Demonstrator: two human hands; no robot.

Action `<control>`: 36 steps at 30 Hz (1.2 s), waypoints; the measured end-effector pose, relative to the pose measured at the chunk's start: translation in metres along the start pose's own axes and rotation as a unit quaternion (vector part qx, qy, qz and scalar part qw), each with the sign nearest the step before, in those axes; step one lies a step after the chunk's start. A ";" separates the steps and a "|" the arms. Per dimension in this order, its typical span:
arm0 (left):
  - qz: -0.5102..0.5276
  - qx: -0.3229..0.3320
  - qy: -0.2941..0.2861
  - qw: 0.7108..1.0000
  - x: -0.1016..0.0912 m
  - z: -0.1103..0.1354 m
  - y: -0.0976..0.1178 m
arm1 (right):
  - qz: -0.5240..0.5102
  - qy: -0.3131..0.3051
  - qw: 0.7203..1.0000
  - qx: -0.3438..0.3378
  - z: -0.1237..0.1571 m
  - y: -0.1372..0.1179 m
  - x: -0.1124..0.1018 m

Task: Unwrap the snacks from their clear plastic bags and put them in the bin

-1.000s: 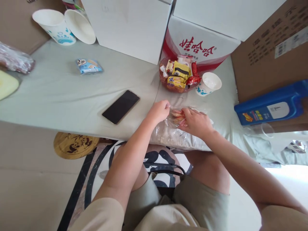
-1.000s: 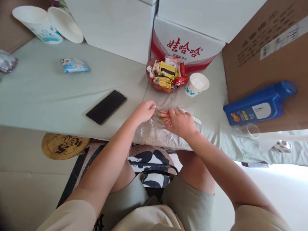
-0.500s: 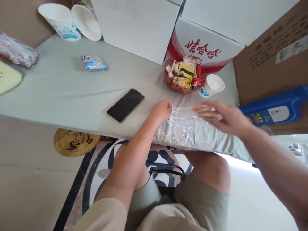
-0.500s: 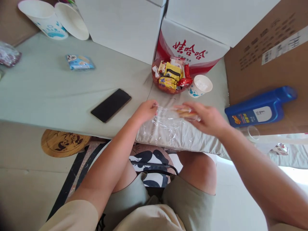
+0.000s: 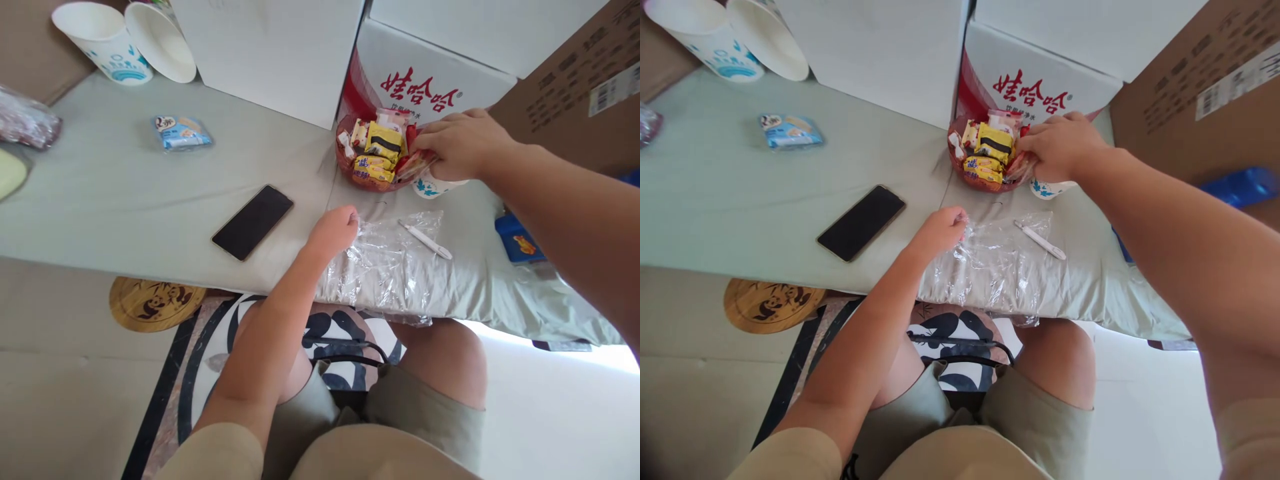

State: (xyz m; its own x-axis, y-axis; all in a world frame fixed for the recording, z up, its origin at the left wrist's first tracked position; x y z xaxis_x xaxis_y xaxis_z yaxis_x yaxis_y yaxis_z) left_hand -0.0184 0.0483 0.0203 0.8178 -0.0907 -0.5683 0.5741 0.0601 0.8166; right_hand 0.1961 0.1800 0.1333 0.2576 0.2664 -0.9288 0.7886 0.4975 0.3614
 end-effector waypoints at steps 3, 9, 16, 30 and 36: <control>0.005 -0.001 0.002 1.000 -0.001 0.000 -0.001 | -0.003 -0.051 0.998 0.028 -0.013 -0.010 0.005; 0.002 -0.011 -0.002 1.000 -0.004 0.003 0.000 | -0.021 -0.057 0.997 0.047 -0.021 -0.010 0.020; 0.004 -0.006 -0.008 1.000 -0.002 0.002 0.001 | -0.118 -0.010 0.992 0.045 -0.004 -0.029 0.043; -0.014 0.023 0.000 1.000 -0.006 0.004 0.006 | -0.277 0.291 0.915 0.028 0.132 -0.075 0.007; 0.017 0.018 0.016 1.000 -0.001 0.005 0.003 | -0.354 0.182 0.917 0.028 0.202 -0.134 0.077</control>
State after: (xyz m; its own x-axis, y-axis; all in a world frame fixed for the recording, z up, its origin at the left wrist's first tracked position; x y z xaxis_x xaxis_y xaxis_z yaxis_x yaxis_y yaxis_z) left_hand -0.0174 0.0436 0.0237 0.8379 -0.0566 -0.5429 0.5449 0.0269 0.8381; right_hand 0.2228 -0.0329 -0.0029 -0.5252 0.1573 -0.8363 0.7168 0.6115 -0.3351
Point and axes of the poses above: each hand's wrist, its own z-axis away from the middle knuckle, its own x-axis out of the palm, y = z × x, the point moved 2 cm from there along -z, towards the middle knuckle, and after that the axes turned 13 degrees about y, right-handed, at the moved point
